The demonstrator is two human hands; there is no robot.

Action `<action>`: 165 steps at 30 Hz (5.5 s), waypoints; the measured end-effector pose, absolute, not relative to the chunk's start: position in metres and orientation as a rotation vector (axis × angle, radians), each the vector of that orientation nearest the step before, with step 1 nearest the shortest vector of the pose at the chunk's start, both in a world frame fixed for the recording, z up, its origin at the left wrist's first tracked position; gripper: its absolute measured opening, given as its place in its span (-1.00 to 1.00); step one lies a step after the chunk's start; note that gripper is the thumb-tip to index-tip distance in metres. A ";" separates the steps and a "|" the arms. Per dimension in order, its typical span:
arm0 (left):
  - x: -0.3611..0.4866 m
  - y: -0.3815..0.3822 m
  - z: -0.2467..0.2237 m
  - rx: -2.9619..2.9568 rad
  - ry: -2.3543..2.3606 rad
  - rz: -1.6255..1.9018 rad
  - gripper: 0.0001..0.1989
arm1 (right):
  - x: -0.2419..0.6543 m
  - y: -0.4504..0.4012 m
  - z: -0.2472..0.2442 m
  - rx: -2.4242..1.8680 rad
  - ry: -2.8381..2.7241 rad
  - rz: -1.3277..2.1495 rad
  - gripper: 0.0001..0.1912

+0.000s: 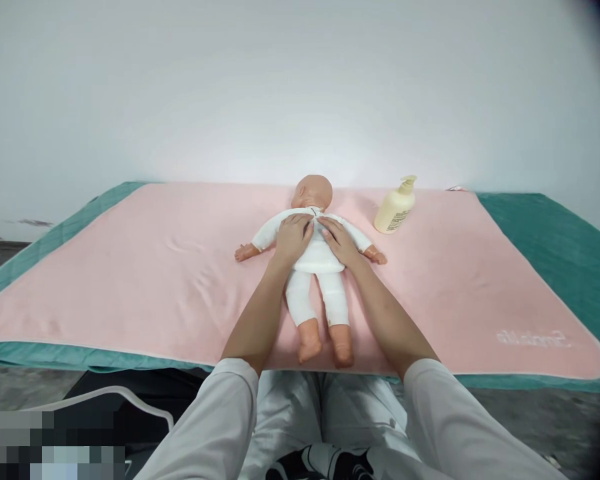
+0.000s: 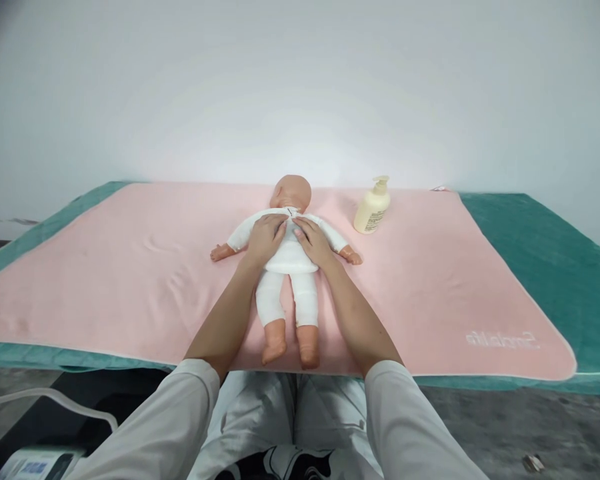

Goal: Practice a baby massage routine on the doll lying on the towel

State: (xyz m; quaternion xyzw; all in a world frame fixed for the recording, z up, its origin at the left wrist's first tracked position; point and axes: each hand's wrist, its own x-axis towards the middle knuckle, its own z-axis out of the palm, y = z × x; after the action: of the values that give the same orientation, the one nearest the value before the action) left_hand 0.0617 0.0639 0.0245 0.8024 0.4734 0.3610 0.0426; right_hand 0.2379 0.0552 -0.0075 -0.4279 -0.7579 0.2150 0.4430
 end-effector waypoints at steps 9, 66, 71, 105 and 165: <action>0.065 0.064 0.025 2.530 1.471 0.980 -0.66 | 0.238 0.055 -0.003 -1.114 -1.887 0.582 -0.36; 0.032 -0.035 -0.021 2.473 0.966 1.409 -0.57 | 0.236 -0.048 -0.036 -0.952 -1.752 0.221 -0.60; 0.032 -0.035 -0.022 2.471 1.031 1.339 -0.54 | 0.236 -0.047 -0.036 -0.931 -1.748 0.252 -0.62; 0.037 -0.015 -0.013 2.176 1.142 1.338 -0.56 | 0.234 -0.014 -0.030 -1.004 -1.769 0.362 -0.56; 0.053 0.077 0.022 2.174 1.414 0.972 -0.60 | 0.221 0.078 -0.010 -1.222 -1.773 0.269 -0.59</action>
State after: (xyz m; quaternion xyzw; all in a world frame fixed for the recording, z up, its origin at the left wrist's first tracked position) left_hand 0.0528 0.0768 0.0216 0.7714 0.5018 0.3449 0.1848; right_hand 0.2213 0.0784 -0.0095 -0.4978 -0.7226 0.1098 0.4669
